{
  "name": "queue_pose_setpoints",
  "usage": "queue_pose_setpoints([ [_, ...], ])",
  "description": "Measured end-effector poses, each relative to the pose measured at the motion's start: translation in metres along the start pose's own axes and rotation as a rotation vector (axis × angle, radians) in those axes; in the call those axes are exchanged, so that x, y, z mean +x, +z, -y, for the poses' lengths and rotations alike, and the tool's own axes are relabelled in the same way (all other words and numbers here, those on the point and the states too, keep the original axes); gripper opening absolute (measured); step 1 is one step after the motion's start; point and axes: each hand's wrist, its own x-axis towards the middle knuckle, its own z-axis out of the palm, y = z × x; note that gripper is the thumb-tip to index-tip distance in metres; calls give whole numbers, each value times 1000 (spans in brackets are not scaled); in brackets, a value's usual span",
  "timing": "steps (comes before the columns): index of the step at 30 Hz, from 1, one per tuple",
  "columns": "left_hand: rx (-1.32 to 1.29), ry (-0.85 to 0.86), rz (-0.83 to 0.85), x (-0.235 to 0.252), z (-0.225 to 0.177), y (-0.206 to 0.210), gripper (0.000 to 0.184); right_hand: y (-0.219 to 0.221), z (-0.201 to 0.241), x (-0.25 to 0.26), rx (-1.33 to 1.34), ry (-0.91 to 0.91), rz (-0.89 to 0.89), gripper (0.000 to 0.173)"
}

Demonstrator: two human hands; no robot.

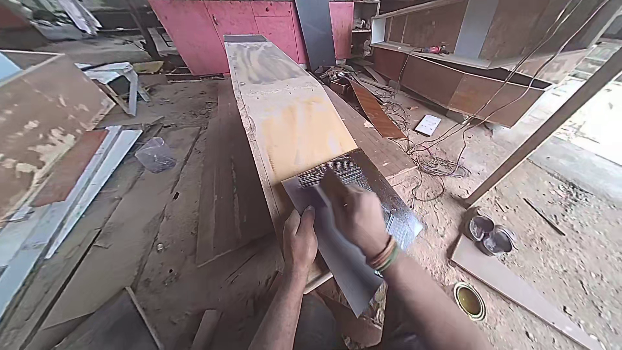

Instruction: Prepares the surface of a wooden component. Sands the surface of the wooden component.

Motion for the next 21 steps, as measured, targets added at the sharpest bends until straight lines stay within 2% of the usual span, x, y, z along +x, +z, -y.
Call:
queue_pose_setpoints([
  [3, 109, -35, -33, -1, -5, 3, 27, -31, -53, -3, -141, 227, -25, 31],
  [5, 191, -47, -24, -4, -6, 5, 29, -28, -78, -19, -230, 294, -11, 32],
  [7, 214, -50, -28, -2, -8, 8, 29, -14, -69, -36, -240, 220, -35, 29],
  [10, 225, -31, -48, -3, -6, 9, 30, 11, -23, -61, -249, 20, -97, 24],
  [12, 253, 0, -54, -3, -4, 5, 32, 17, 1, -69, -217, -39, -111, 23],
  [15, 206, -21, -28, -1, -6, 3, 32, -1, 2, -52, -10, -8, -114, 21],
  [18, 205, -38, -25, -2, -7, 6, 32, -19, -26, -5, -45, 135, -121, 25],
  [21, 228, -39, -16, -4, -8, 6, 34, -17, -35, 39, -217, 369, 142, 35],
])
